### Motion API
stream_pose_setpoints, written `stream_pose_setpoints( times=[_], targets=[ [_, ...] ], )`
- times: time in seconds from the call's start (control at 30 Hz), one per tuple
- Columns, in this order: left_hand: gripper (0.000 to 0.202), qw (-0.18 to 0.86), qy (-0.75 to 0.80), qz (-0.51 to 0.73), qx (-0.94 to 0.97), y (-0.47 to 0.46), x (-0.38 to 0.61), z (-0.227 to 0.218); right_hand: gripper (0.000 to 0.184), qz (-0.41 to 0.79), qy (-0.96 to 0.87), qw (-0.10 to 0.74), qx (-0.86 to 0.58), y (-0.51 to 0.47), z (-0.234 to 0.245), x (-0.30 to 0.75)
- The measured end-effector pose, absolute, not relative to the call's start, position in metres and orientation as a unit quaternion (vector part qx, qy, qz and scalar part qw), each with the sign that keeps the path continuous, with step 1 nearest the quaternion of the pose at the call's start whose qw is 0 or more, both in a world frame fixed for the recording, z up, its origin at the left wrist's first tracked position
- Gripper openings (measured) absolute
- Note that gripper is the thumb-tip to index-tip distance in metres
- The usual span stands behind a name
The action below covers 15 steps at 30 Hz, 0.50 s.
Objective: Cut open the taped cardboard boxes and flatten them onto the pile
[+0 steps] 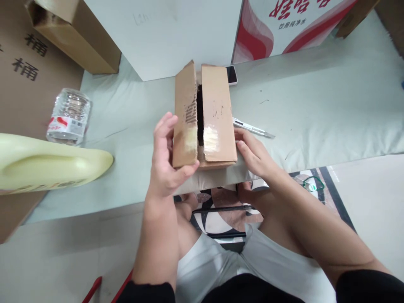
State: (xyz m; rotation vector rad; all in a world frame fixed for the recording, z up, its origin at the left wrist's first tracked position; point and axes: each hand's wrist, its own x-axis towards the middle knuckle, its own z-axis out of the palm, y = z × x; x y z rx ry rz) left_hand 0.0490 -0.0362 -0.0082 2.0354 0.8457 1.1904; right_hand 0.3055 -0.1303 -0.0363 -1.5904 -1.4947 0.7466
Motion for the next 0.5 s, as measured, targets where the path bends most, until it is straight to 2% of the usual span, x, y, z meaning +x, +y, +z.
stream_pose_setpoints(
  times=[0.17, 0.3, 0.4, 0.5],
  targets=[
    [0.054, 0.37, 0.363, 0.602, 0.608, -0.034, 0.063, -0.01, 0.061, 0.279, -0.574, 0.435, -0.636, -0.131, -0.041, 0.311],
    [0.02, 0.424, 0.4, 0.706, 0.402, -0.034, 0.068, 0.01, 0.049, 0.244, -0.526, 0.534, -0.615, -0.13, -0.042, 0.321],
    [0.004, 0.499, 0.435, 0.673, 0.33, -0.033, 0.063, 0.026, 0.043, 0.228, -0.489, 0.623, -0.566, -0.131, -0.041, 0.331],
    [0.007, 0.597, 0.523, 0.55, 0.263, -0.038, 0.059, 0.038, 0.045, 0.261, -0.478, 0.673, -0.5, -0.133, -0.037, 0.338]
  ],
)
